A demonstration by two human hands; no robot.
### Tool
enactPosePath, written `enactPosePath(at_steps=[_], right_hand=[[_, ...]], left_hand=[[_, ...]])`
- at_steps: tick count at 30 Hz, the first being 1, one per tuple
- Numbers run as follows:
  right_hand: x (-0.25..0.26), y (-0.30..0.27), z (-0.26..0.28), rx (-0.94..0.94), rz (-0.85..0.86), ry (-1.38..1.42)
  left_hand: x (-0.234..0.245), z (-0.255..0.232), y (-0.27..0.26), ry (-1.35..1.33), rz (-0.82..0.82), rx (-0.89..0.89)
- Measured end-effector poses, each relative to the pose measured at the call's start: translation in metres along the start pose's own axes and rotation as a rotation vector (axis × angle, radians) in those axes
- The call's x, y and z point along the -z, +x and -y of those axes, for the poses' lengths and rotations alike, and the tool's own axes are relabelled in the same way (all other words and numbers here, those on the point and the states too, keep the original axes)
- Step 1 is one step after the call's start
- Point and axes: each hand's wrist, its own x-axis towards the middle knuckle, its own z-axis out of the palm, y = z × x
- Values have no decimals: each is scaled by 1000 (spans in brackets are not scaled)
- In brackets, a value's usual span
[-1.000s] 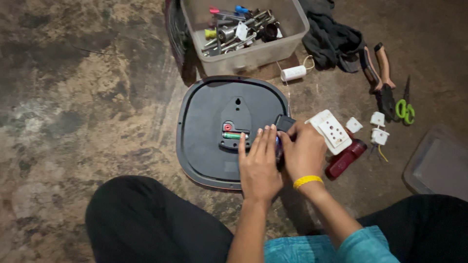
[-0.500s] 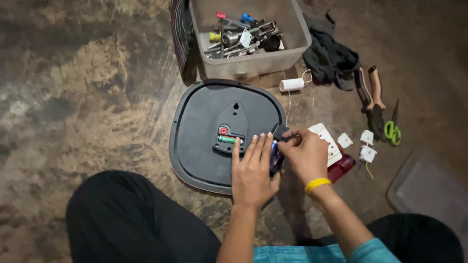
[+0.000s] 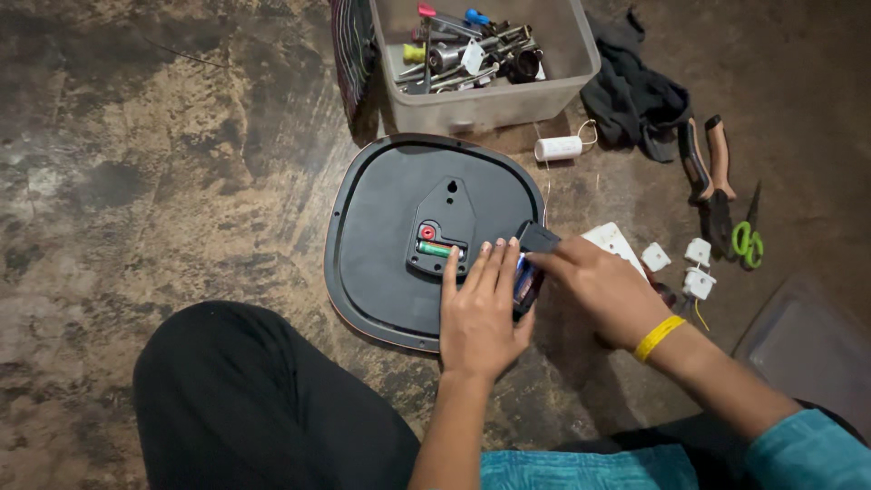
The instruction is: The person sits on the floor and works on a small black electronic device, removing and inserting batteries, and using a screwdriver to adjust internal components. They also wipe the device with a cloth and handle a battery charger.
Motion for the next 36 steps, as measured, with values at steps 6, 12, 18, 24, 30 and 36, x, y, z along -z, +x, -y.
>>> enactPosePath(at_steps=[6, 12, 18, 24, 30, 36], right_hand=[[-13, -12, 23, -118, -125, 13], [-40, 2, 35, -515, -327, 366], [-51, 8, 44, -560, -447, 409], [-22, 0, 26, -268, -235, 287], [8, 6, 13, -60, 28, 121], [6, -2, 2, 78, 21, 113]], left_hand=[[2, -1, 1, 1, 10, -3], [6, -5, 2, 25, 62, 4], [7, -6, 3, 47, 80, 21], [0, -1, -2, 5, 68, 16], [-1, -1, 0, 26, 11, -15], [-5, 0, -3, 34, 16, -5]])
